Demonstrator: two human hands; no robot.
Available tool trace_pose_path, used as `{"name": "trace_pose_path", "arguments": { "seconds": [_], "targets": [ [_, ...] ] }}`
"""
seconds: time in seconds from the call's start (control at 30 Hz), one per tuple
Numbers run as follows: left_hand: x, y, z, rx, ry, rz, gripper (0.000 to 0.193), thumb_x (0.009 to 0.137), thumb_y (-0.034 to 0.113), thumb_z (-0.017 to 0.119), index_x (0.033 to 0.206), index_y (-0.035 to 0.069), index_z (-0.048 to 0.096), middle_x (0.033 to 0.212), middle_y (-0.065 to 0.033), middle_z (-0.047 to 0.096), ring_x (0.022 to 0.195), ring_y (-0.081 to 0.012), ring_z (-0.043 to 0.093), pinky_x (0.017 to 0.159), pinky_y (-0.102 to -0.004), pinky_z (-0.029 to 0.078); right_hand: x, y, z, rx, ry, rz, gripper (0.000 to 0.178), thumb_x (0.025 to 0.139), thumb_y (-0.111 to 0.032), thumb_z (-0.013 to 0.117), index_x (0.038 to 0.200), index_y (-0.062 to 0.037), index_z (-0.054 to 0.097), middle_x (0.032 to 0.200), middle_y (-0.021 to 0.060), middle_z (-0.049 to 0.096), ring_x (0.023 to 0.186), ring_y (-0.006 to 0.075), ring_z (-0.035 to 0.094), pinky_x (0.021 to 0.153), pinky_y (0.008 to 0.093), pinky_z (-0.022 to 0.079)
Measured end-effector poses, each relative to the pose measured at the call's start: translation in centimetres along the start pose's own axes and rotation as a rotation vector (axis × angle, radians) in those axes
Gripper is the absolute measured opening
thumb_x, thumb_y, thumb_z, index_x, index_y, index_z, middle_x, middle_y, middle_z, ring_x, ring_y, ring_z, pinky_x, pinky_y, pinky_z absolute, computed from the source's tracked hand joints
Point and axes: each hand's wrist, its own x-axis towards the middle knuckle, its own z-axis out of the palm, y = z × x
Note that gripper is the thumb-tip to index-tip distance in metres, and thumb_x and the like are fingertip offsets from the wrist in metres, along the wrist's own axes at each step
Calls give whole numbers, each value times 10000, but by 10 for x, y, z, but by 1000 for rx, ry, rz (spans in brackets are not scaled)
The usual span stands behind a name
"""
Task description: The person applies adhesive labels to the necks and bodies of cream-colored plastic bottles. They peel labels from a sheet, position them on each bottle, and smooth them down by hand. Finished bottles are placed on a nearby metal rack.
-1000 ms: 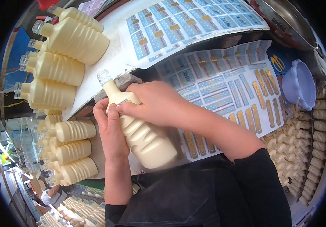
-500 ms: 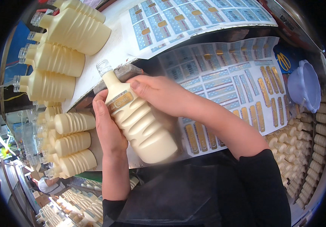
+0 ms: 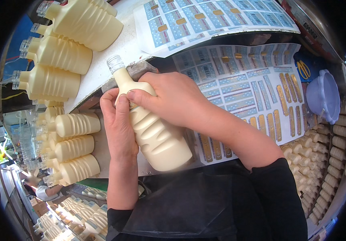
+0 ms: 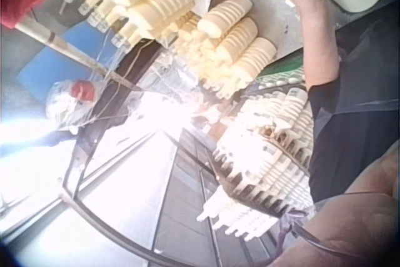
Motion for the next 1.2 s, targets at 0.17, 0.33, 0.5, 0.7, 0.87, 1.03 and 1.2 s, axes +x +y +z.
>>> {"name": "trace_pose_path", "arguments": {
  "seconds": [0.17, 0.33, 0.5, 0.7, 0.87, 1.03, 1.2],
  "targets": [
    [3, -6, -3, 21, 0, 16, 407, 1021, 244, 643, 1310, 42, 440, 1214, -110, 564, 1007, -152, 586, 881, -316, 515, -1, 3, -1, 29, -21, -8, 492, 978, -473, 575, 1076, -16, 727, 870, 204, 739, 817, 379, 724, 749, 453, 546],
    [3, -6, -3, 45, 5, 10, 400, 1028, 246, 631, 1312, 40, 438, 1216, -112, 561, 1021, -152, 577, 894, -320, 509, 0, 7, 0, 42, -24, -38, 473, 1001, -465, 552, 1051, -26, 720, 863, 199, 735, 832, 382, 720, 760, 461, 541],
    [2, -5, -6, -80, -36, 5, 363, 1049, 211, 582, 1328, 41, 424, 1240, -124, 543, 1056, -153, 563, 904, -319, 505, -2, 10, -2, 125, -45, 18, 474, 1000, -474, 551, 1119, -37, 692, 924, 206, 740, 870, 395, 718, 781, 469, 540],
    [-1, -3, -6, -82, -92, 15, 423, 1027, 226, 614, 1349, 46, 407, 1272, -137, 519, 1126, -176, 540, 962, -337, 487, -2, 0, -3, -89, -92, 25, 552, 944, -532, 610, 1207, -50, 668, 988, 195, 748, 937, 386, 722, 846, 445, 545],
    [4, -7, -8, 118, -41, 9, 531, 962, 253, 693, 1347, 32, 403, 1276, -140, 513, 1141, -196, 533, 974, -353, 482, -1, 18, -6, 93, -152, -28, 540, 968, -483, 603, 1288, -49, 633, 1082, 205, 735, 1007, 364, 716, 876, 432, 540],
    [4, -7, -6, 166, -7, 37, 440, 1012, 206, 632, 1353, 34, 414, 1247, -137, 544, 1087, -172, 566, 936, -330, 508, -2, 28, -6, 305, -206, -54, 492, 1022, -380, 560, 1385, -49, 575, 1142, 190, 714, 1052, 294, 704, 901, 389, 528],
    [0, -8, -8, 78, -26, 100, 391, 1046, 156, 580, 1381, 33, 422, 1276, -122, 543, 1113, -157, 554, 980, -326, 487, -10, 41, 4, 481, -147, -48, 536, 1012, -340, 585, 1444, -28, 524, 1110, 153, 703, 1015, 239, 690, 896, 361, 530]
  ]
}}
